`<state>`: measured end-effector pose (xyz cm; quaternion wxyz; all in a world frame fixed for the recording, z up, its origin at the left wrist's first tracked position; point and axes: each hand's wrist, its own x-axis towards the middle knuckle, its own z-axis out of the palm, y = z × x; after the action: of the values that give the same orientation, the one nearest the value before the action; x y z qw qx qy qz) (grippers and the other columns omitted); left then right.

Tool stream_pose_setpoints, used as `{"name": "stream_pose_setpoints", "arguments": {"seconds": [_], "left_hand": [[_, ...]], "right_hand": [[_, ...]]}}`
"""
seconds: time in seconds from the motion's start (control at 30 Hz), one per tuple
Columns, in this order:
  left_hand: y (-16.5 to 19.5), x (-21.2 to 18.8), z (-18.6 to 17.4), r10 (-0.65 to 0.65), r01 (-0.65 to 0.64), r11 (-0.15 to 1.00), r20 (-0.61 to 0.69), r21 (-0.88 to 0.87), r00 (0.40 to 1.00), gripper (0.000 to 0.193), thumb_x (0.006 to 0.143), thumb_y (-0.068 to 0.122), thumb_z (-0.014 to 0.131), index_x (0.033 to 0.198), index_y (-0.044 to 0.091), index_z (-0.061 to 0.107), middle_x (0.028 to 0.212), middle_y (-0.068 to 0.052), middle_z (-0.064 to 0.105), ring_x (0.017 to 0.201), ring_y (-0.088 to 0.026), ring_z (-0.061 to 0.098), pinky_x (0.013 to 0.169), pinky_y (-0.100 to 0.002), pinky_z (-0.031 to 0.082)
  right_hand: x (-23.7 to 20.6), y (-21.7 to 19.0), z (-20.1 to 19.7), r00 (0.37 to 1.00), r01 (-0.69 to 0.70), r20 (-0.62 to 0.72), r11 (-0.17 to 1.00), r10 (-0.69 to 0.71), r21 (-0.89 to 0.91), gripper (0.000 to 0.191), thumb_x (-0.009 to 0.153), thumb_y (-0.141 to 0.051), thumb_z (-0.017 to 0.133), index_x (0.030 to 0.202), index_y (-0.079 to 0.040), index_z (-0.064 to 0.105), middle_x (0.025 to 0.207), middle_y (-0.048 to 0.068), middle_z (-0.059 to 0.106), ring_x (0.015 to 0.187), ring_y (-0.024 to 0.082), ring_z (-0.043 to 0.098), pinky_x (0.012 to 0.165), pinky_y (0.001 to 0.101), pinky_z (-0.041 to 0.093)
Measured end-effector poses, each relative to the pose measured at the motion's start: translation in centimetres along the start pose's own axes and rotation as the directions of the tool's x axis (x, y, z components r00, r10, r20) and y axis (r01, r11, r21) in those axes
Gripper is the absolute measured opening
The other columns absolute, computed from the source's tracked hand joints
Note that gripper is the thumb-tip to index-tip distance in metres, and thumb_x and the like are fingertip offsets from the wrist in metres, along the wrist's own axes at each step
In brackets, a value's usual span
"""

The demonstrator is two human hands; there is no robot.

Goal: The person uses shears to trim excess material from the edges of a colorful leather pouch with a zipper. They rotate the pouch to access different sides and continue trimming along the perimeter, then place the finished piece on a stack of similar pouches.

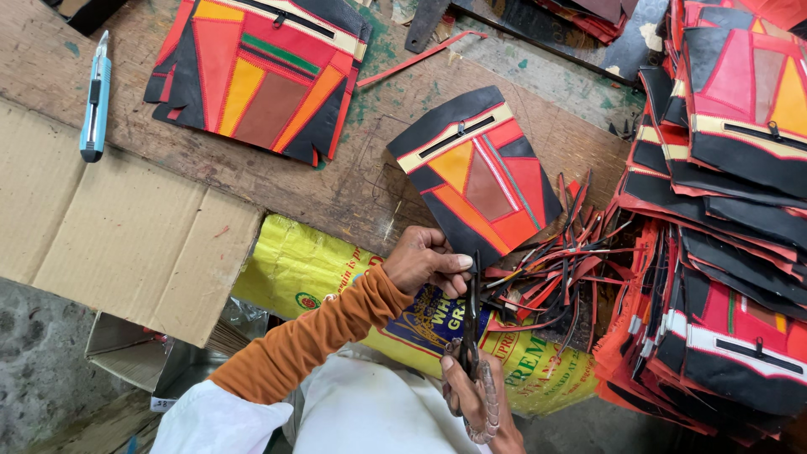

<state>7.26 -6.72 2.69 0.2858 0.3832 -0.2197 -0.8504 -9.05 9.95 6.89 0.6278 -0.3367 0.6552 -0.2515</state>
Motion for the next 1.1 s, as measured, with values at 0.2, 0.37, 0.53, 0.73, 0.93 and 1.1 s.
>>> {"name": "stream_pose_setpoints", "arguments": {"seconds": [0.2,0.37,0.53,0.73,0.93,1.1], "left_hand": [[-0.3,-0.1,0.4,0.014,-0.014,1.000,0.011,-0.021,1.000,0.018,0.087,0.002,0.074,0.098,-0.009,0.066,0.084,-0.018,0.072,0.066,-0.025,0.073,0.056,-0.033,0.063],[-0.8,0.0,0.3,0.009,-0.010,0.999,-0.019,-0.031,1.000,0.017,0.087,0.002,0.074,0.097,-0.009,0.065,0.084,-0.019,0.073,0.065,-0.025,0.074,0.056,-0.033,0.063],[-1.0,0.0,0.5,0.015,-0.015,1.000,-0.018,-0.001,1.000,0.017,0.088,0.003,0.074,0.095,-0.009,0.065,0.083,-0.019,0.073,0.063,-0.024,0.073,0.054,-0.032,0.062],[-1.8,0.2,0.2,0.019,-0.017,0.999,-0.036,0.040,0.999,0.017,0.088,0.002,0.074,0.095,-0.009,0.065,0.082,-0.018,0.073,0.061,-0.023,0.072,0.052,-0.032,0.061],[-1.5,-0.4,1.2,0.049,-0.048,0.998,-0.020,0.041,0.999,0.019,0.089,0.007,0.073,0.097,-0.008,0.065,0.079,-0.014,0.072,0.059,-0.022,0.072,0.049,-0.032,0.061],[-0.1,-5.4,1.0,0.070,-0.038,0.955,-0.099,0.295,0.993,0.021,0.094,0.016,0.070,0.103,-0.003,0.064,0.070,-0.007,0.067,0.051,-0.015,0.065,0.042,-0.027,0.054]], "right_hand": [[0.3,1.2,0.9,0.998,0.039,-0.055,0.988,-0.031,0.150,0.035,0.097,-0.023,0.059,0.073,0.002,0.061,0.049,0.004,0.050,0.037,0.011,0.046,0.036,0.0290,0.039],[0.4,1.6,1.3,0.995,-0.008,-0.095,0.990,0.021,0.141,0.037,0.097,-0.023,0.059,0.074,0.005,0.063,0.046,0.007,0.054,0.031,0.012,0.046,0.032,0.0298,0.035],[0.3,1.8,1.5,0.995,-0.015,-0.089,0.981,0.033,0.192,0.037,0.095,-0.024,0.060,0.073,0.005,0.063,0.042,0.006,0.050,0.029,0.013,0.043,0.032,0.0305,0.034],[0.1,2.6,2.1,0.994,-0.009,-0.103,0.947,0.044,0.320,0.038,0.094,-0.023,0.064,0.072,0.007,0.062,0.040,0.004,0.041,0.028,0.015,0.038,0.031,0.0320,0.035],[0.0,3.2,2.6,0.979,-0.132,-0.088,0.904,0.182,0.407,0.036,0.094,-0.025,0.065,0.073,0.004,0.061,0.041,0.005,0.045,0.029,0.016,0.040,0.031,0.0325,0.033],[-0.3,2.4,1.8,0.974,-0.188,-0.026,0.874,0.223,0.448,0.029,0.092,-0.026,0.067,0.081,0.001,0.062,0.040,0.005,0.042,0.028,0.016,0.034,0.032,0.0350,0.037]]}}
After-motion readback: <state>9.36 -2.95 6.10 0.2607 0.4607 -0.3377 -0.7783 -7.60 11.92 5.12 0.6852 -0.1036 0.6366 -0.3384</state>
